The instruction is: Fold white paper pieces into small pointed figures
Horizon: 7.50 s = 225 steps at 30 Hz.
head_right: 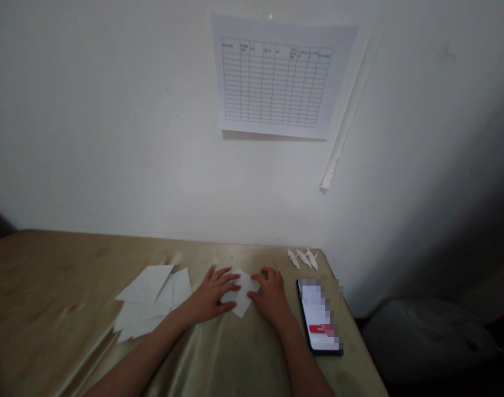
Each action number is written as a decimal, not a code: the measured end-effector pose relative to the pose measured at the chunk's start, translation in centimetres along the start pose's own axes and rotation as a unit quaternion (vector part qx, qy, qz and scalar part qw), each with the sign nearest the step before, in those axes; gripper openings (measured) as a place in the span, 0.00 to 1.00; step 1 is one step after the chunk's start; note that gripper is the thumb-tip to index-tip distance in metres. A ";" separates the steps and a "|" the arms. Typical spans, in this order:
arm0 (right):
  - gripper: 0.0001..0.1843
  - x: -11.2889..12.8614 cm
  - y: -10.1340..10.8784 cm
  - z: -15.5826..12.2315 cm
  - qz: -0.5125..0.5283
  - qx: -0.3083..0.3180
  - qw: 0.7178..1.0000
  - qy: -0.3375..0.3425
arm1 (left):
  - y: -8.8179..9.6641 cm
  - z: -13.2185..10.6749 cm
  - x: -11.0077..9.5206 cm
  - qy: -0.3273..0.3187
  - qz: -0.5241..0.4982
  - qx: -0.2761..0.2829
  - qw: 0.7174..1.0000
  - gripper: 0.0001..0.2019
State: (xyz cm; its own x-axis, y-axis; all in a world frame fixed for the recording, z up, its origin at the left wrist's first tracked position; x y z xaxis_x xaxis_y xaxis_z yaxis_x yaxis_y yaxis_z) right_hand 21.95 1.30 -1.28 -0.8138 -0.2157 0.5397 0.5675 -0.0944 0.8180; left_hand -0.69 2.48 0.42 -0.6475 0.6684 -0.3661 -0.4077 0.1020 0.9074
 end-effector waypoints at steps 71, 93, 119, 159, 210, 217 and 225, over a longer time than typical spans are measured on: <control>0.06 1.9 0.4 -0.3 -0.008 -0.061 0.996 -0.061 | 0.3 0.3 0.1 0.073 0.023 -0.046 0.996 0.14; 0.09 2.8 1.1 -0.7 -0.048 -0.061 0.996 -0.042 | 0.4 0.1 0.0 0.060 0.046 -0.045 0.996 0.10; 0.10 2.7 1.4 -0.8 -0.090 -0.022 0.996 -0.016 | 0.2 0.0 0.3 0.046 0.057 -0.055 0.996 0.11; 0.13 2.8 1.3 -0.9 -0.098 -0.039 0.994 -0.003 | -0.2 -0.2 0.2 0.053 0.080 -0.058 0.994 0.11; 0.26 2.6 -0.7 0.2 -0.082 0.014 0.987 -0.139 | -0.6 0.8 -1.5 0.201 0.034 -0.063 0.977 0.12; 0.23 2.2 -0.3 0.4 -0.057 0.027 0.988 -0.142 | -0.4 1.0 -0.4 0.223 0.022 -0.018 0.974 0.14; 0.22 1.6 0.3 0.4 -0.024 0.033 0.989 -0.141 | 0.7 0.2 0.5 0.223 0.002 0.023 0.974 0.17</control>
State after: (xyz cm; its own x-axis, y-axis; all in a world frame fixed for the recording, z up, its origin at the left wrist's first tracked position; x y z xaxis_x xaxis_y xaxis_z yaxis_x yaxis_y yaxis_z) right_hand 20.82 1.35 -0.07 -0.8474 0.0685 0.5266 0.5257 -0.0315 0.8501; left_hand -1.19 3.03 0.95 -0.8692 0.2823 -0.4060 -0.3813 0.1401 0.9138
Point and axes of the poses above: each hand's wrist, its own z-axis towards the middle knuckle, its own y-axis out of the back of the hand, x = y × z, the point moved 2 cm from there along z, towards the middle knuckle
